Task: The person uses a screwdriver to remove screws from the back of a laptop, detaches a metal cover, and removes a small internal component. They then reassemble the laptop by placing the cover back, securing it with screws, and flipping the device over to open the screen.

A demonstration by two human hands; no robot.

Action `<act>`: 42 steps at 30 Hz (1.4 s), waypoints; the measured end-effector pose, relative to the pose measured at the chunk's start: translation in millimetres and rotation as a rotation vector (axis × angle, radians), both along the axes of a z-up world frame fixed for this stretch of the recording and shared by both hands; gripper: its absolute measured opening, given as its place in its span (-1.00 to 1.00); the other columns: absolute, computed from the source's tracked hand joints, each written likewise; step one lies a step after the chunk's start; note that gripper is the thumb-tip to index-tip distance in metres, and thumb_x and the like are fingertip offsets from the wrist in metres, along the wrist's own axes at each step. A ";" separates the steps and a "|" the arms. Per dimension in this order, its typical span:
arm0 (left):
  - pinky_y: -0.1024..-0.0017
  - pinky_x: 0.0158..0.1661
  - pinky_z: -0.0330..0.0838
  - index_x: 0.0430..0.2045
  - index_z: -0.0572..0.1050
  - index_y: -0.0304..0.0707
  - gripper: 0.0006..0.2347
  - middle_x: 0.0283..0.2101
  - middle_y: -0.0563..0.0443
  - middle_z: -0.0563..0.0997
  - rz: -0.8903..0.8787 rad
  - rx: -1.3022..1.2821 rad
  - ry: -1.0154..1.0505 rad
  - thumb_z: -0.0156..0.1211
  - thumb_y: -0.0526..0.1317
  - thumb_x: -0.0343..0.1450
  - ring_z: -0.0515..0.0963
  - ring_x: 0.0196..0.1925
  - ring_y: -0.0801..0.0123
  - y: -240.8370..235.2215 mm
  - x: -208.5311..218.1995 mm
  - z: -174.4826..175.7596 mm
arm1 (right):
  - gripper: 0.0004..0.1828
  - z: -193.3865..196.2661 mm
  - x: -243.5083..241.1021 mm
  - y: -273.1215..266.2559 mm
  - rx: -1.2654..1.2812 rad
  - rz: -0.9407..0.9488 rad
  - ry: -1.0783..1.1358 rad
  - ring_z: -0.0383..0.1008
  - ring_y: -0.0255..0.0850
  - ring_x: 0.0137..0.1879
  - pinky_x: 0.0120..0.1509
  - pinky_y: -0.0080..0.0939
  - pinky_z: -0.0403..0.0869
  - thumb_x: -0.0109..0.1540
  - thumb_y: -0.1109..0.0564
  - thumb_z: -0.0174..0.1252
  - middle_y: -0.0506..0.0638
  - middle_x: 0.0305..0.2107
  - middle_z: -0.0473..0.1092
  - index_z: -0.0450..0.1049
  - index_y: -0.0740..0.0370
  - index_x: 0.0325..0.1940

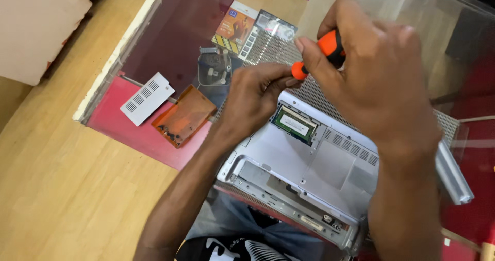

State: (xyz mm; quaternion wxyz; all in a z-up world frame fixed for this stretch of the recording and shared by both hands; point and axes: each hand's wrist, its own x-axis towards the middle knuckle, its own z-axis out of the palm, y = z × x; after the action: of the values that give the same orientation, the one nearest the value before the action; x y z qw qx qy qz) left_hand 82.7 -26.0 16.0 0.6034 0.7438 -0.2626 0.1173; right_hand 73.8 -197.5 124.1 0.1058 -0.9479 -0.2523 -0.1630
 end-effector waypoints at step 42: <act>0.46 -0.44 0.15 -0.62 0.55 -0.22 -0.80 -0.53 0.19 0.34 0.078 -0.029 -0.088 0.50 -0.20 0.32 0.26 -0.48 0.49 6.8 10.3 -11.0 | -0.89 70.3 -14.4 11.1 -0.049 0.308 0.052 0.50 -0.14 -0.14 -0.09 -0.06 0.33 0.32 0.25 0.40 -0.05 -0.21 0.52 0.73 0.06 -0.12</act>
State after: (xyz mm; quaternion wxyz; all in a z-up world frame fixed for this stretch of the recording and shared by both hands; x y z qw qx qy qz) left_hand 93.0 -19.2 5.0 0.5968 0.7389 -0.2579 0.1771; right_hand 59.3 -186.4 194.4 0.1129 -0.9043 -0.3956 -0.1139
